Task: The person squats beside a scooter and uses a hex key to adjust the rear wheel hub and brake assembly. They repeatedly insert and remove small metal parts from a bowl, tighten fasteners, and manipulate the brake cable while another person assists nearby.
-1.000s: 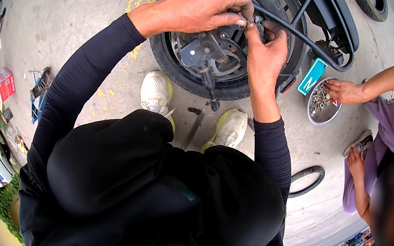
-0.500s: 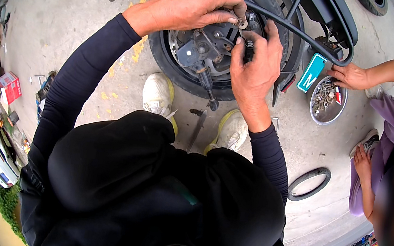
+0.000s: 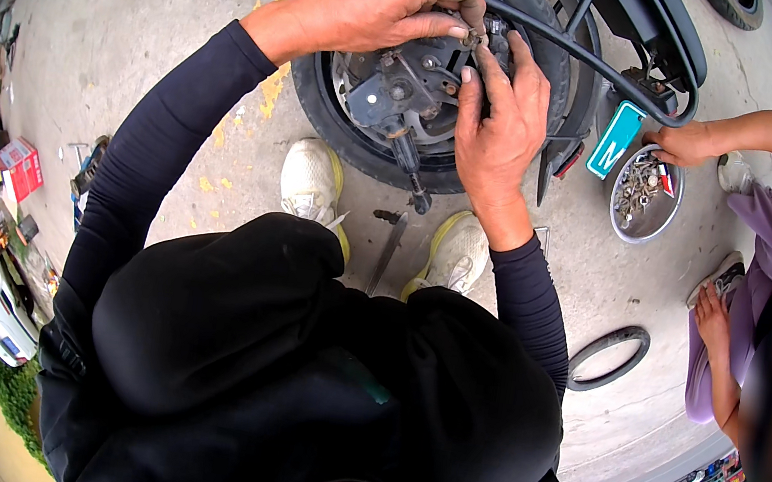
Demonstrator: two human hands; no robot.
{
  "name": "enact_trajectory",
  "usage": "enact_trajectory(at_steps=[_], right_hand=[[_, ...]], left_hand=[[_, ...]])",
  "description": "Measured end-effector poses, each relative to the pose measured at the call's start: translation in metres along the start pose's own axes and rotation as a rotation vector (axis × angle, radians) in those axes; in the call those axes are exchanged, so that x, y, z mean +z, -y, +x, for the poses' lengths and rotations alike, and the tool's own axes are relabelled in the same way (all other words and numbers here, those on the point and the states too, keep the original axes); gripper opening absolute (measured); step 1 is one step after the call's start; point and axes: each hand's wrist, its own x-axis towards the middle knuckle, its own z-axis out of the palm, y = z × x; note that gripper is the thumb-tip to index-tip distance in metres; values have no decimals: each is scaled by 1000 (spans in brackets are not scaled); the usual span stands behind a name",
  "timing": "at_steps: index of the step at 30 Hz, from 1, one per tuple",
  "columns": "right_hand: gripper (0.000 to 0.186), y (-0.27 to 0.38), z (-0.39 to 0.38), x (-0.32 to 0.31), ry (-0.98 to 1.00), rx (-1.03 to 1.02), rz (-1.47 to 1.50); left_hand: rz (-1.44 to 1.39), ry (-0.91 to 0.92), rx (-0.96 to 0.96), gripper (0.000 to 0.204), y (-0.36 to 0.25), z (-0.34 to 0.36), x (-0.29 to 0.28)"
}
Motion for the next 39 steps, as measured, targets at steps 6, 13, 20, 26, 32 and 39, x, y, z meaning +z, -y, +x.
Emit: enact_trajectory(at_steps=[6, 13, 20, 26, 32, 39], right_hand=[[35, -3, 0, 2, -20, -31, -25], [36, -3, 7, -6, -48, -6, -98], [30, 9, 10, -4, 17, -68, -286], [21, 9, 15, -20, -47, 154, 59], [24, 12, 9, -26, 83, 262, 141], [36, 21, 8, -18, 186, -22, -271]], left_hand=[[-147, 30, -18, 19, 3, 2, -1], [57, 162, -136, 16, -16, 17, -13], [132, -16, 67, 16, -2, 7, 2], [178, -3, 128, 17, -6, 11, 0], [158, 30, 144, 20, -4, 14, -3], [73, 154, 49, 23, -17, 23, -23]])
